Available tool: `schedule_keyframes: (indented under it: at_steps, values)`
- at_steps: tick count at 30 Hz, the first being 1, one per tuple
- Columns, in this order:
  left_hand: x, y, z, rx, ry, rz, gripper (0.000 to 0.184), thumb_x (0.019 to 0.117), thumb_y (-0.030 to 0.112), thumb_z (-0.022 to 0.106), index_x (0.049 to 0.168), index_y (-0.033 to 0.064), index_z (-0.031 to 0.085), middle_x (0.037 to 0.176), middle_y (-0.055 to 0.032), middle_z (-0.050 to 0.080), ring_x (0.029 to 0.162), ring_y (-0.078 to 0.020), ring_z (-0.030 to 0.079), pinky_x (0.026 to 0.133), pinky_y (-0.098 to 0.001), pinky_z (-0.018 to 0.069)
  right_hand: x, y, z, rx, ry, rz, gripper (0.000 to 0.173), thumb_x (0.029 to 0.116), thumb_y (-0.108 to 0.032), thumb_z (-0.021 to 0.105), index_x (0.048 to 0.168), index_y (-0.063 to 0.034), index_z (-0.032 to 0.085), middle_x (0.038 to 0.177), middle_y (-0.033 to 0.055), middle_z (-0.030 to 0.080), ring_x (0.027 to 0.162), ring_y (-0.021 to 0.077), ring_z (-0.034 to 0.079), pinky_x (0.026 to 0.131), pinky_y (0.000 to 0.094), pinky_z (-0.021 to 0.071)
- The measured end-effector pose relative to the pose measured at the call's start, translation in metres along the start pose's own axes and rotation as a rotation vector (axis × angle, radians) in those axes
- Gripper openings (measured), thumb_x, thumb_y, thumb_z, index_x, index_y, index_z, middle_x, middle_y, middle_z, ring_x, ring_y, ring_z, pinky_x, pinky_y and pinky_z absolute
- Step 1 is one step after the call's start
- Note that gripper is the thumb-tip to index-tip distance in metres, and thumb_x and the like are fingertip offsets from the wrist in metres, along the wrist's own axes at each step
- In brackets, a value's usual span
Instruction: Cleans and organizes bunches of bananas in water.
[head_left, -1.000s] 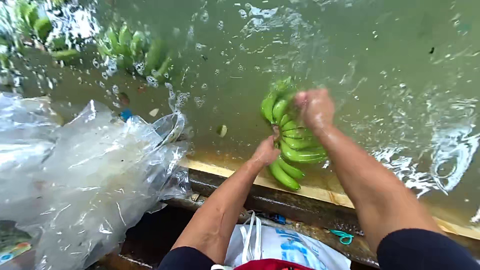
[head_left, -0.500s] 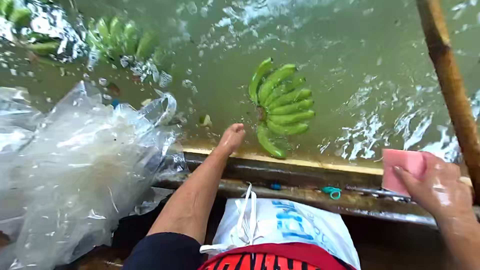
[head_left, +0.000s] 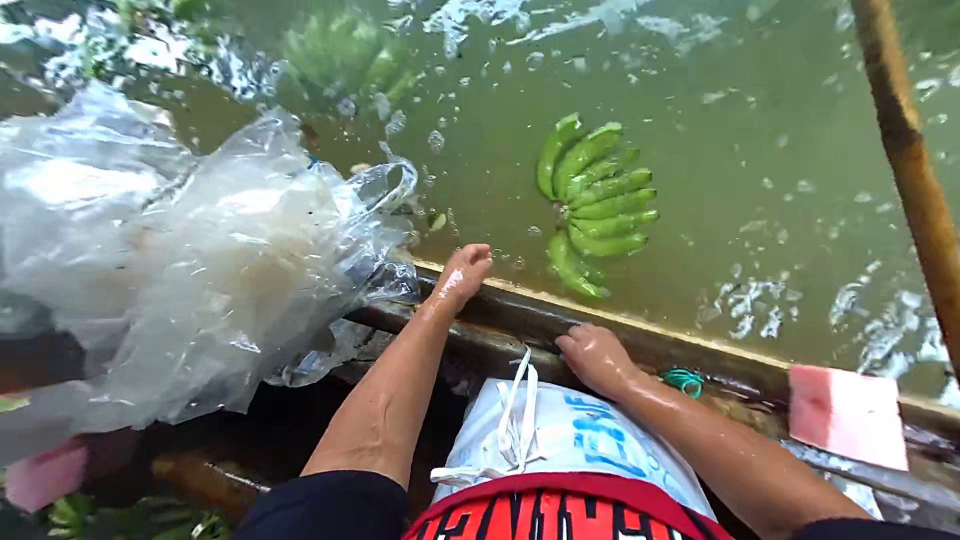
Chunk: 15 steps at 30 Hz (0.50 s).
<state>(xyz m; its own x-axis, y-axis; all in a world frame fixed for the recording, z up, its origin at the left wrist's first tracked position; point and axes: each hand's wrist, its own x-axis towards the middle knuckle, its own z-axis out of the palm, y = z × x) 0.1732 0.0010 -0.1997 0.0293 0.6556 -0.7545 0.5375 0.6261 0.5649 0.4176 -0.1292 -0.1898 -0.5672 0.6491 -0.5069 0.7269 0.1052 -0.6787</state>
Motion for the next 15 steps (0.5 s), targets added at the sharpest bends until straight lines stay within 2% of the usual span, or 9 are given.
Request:
schedule_keyframes:
  at_steps: [3, 5, 7, 9, 10, 13, 15]
  values:
    - [-0.002, -0.009, -0.006, -0.104, 0.024, 0.001, 0.04, 0.1069, 0.008, 0.045, 0.145, -0.005, 0.046, 0.142, -0.0249, 0.055, 0.124, -0.031, 0.061, 0.106, -0.0444, 0.0497, 0.009, -0.016, -0.009, -0.107, -0.211, 0.083, 0.029, 0.1049, -0.008, 0.047, 0.12, 0.0084, 0.065, 0.121, 0.0307, 0.065, 0.121, 0.0484, 0.059, 0.101, 0.0607, 0.0446]
    - [0.001, -0.009, -0.004, -0.146, 0.041, -0.029, 0.04, 0.1074, 0.008, 0.045, 0.145, -0.005, 0.046, 0.142, -0.0251, 0.054, 0.122, -0.0308, 0.063, 0.103, -0.0431, 0.0514, 0.005, -0.016, -0.013, -0.141, -0.249, 0.102, 0.027, 0.1025, -0.006, 0.049, 0.117, 0.0091, 0.066, 0.12, 0.0297, 0.065, 0.121, 0.0471, 0.059, 0.101, 0.0587, 0.0446]
    - [0.006, -0.001, 0.0, -0.143, 0.043, -0.07, 0.039, 0.1077, 0.009, 0.045, 0.144, -0.0043, 0.047, 0.142, -0.0248, 0.054, 0.12, -0.0319, 0.063, 0.101, -0.0448, 0.0521, -0.003, -0.009, -0.016, -0.073, -0.143, 0.086, 0.025, 0.0975, -0.009, 0.056, 0.11, 0.0071, 0.07, 0.116, 0.0288, 0.066, 0.118, 0.0465, 0.06, 0.099, 0.058, 0.0458]
    - [0.016, 0.006, 0.005, -0.095, 0.008, -0.094, 0.04, 0.1078, 0.012, 0.045, 0.145, -0.0028, 0.048, 0.143, -0.0239, 0.055, 0.122, -0.033, 0.062, 0.103, -0.0481, 0.0506, -0.012, 0.003, -0.02, 0.09, 0.107, 0.065, 0.019, 0.0871, -0.008, 0.062, 0.095, 0.0053, 0.073, 0.105, 0.0278, 0.066, 0.106, 0.044, 0.065, 0.089, 0.0553, 0.0525]
    - [0.022, 0.009, 0.009, -0.072, -0.016, -0.099, 0.04, 0.108, 0.013, 0.046, 0.145, -0.0026, 0.048, 0.144, -0.0243, 0.054, 0.124, -0.0342, 0.061, 0.104, -0.0501, 0.0495, -0.014, 0.008, -0.029, 0.187, 0.185, 0.087, 0.018, 0.086, -0.006, 0.061, 0.094, 0.0061, 0.073, 0.108, 0.0278, 0.066, 0.105, 0.0414, 0.066, 0.088, 0.0522, 0.0546]
    - [0.044, 0.017, 0.033, -0.077, -0.094, -0.112, 0.045, 0.1069, 0.017, 0.052, 0.148, -0.0021, 0.046, 0.144, -0.0248, 0.054, 0.128, -0.0368, 0.058, 0.106, -0.0533, 0.0476, -0.013, 0.041, -0.071, 0.411, 0.25, 0.25, 0.022, 0.0941, -0.001, 0.054, 0.107, 0.0109, 0.067, 0.125, 0.0275, 0.062, 0.113, 0.0331, 0.065, 0.096, 0.0438, 0.0541]
    - [0.057, 0.023, 0.054, -0.127, -0.116, -0.155, 0.054, 0.105, 0.022, 0.058, 0.152, 0.0004, 0.042, 0.146, -0.0234, 0.054, 0.131, -0.0371, 0.057, 0.107, -0.0536, 0.0476, -0.011, 0.08, -0.096, 0.459, 0.308, 0.386, 0.026, 0.0979, -0.003, 0.051, 0.116, 0.0089, 0.065, 0.123, 0.0242, 0.063, 0.105, 0.0295, 0.068, 0.092, 0.0441, 0.0568]
